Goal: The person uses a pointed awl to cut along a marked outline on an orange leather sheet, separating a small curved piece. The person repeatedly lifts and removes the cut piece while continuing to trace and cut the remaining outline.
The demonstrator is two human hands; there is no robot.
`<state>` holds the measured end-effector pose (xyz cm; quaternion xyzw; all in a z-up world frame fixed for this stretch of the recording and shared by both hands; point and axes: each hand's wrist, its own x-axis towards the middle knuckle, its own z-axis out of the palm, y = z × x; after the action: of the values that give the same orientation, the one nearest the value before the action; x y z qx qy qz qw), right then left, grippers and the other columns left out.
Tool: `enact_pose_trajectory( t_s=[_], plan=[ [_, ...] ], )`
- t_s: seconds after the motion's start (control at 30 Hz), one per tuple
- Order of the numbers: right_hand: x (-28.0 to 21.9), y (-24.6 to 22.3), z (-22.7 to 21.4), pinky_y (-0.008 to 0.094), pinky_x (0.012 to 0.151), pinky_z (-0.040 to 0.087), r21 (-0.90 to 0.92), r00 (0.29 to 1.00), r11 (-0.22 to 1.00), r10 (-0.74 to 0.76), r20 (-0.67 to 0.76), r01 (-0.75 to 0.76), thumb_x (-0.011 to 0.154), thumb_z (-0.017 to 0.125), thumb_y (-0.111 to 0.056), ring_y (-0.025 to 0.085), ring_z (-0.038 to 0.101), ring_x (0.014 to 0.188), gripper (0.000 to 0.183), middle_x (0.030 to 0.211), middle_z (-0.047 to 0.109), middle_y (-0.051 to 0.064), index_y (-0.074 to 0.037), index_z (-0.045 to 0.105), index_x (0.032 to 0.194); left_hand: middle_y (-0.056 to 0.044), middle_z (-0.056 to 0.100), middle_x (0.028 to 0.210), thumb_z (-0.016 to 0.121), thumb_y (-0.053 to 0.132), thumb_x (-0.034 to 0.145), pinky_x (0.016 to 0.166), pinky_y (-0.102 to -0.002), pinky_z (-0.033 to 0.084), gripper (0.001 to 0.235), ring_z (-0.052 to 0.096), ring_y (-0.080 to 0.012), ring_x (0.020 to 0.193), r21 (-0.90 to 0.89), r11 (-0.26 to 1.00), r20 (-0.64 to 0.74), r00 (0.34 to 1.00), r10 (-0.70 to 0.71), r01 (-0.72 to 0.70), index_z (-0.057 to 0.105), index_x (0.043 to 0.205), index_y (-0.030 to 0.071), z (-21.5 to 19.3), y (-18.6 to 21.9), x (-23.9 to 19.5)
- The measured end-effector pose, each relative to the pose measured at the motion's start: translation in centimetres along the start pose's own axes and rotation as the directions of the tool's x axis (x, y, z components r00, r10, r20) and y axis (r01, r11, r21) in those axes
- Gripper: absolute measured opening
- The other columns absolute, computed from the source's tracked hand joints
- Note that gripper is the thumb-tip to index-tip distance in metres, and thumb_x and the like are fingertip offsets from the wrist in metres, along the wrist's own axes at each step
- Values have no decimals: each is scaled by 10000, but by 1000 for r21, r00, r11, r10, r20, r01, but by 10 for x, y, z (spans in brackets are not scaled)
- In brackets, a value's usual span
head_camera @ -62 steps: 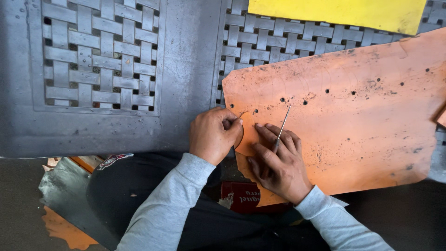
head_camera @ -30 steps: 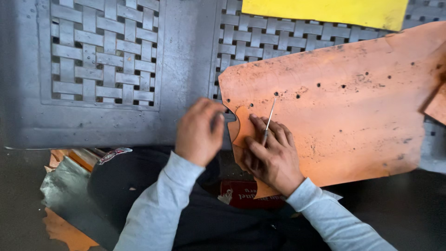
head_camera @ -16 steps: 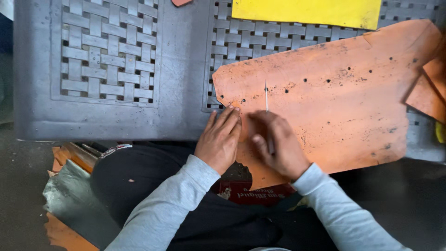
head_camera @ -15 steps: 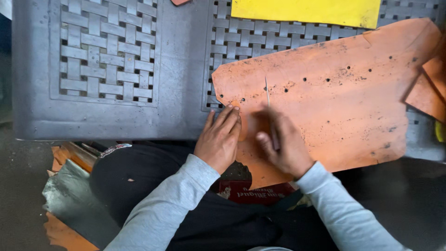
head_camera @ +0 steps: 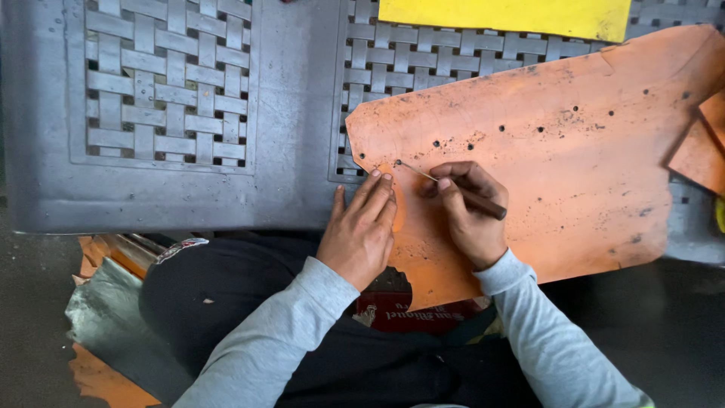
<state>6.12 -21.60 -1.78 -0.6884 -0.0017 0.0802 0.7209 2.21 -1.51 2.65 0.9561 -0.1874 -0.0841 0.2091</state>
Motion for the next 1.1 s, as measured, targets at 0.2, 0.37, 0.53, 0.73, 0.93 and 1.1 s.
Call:
enact_pose_trajectory(
  t_s=[0.2,0.37,0.53,0.73,0.93,1.1],
  plan=[
    [-3,-15,7,303,871,580,-222,998,973,-67,13,68,1021,635,8,178,700,938,81,1009,710,121,18,637,1102,-210,444,1520,656,133,845,1086,-710,353,505,345,-350,1476,-16,1000,15,1000,-17,18,585,1301,-74,-3,2,-1],
    [-9,-30,11,429,1023,554,-526,867,690,-387,312,498,962,643,-24,316,674,1202,147,1224,707,168,-24,635,1109,-195,454,1532,643,128,865,1109,-682,345,492,356,-334,1481,-80,996,-7,1000,-28,28,585,1310,-73,-7,0,-2],
    [-15,-38,12,553,1116,434,-579,803,568,-308,509,585,812,824,-161,411,542,1356,357,1395,621,196,-26,619,1072,-187,472,1517,642,139,882,1111,-678,342,494,364,-333,1482,-137,990,-10,999,-41,39,586,1330,-60,-8,-2,-3],
    [-15,-35,14,531,1104,444,-628,840,567,-273,468,534,811,820,-141,392,566,1335,318,1391,631,154,-46,640,1055,-210,493,1512,611,123,898,1113,-655,353,469,381,-405,1455,-132,991,-52,998,-24,17,598,1321,-79,-4,-2,-8],
    [-13,-32,14,545,1099,442,-617,847,591,-264,461,520,797,811,-135,392,570,1330,326,1386,632,153,-48,661,1073,-305,489,1473,525,54,940,1165,-579,382,460,415,-461,1427,-124,992,-22,1000,16,-19,554,1342,-167,3,10,-16],
    [-13,-29,15,550,1103,443,-634,854,581,-255,454,510,799,814,-142,392,568,1336,320,1384,631,149,-53,669,1070,-304,478,1485,512,46,950,1165,-568,380,452,423,-464,1432,-174,985,-22,1000,-2,-2,549,1350,-162,4,8,-14]
  ],
)
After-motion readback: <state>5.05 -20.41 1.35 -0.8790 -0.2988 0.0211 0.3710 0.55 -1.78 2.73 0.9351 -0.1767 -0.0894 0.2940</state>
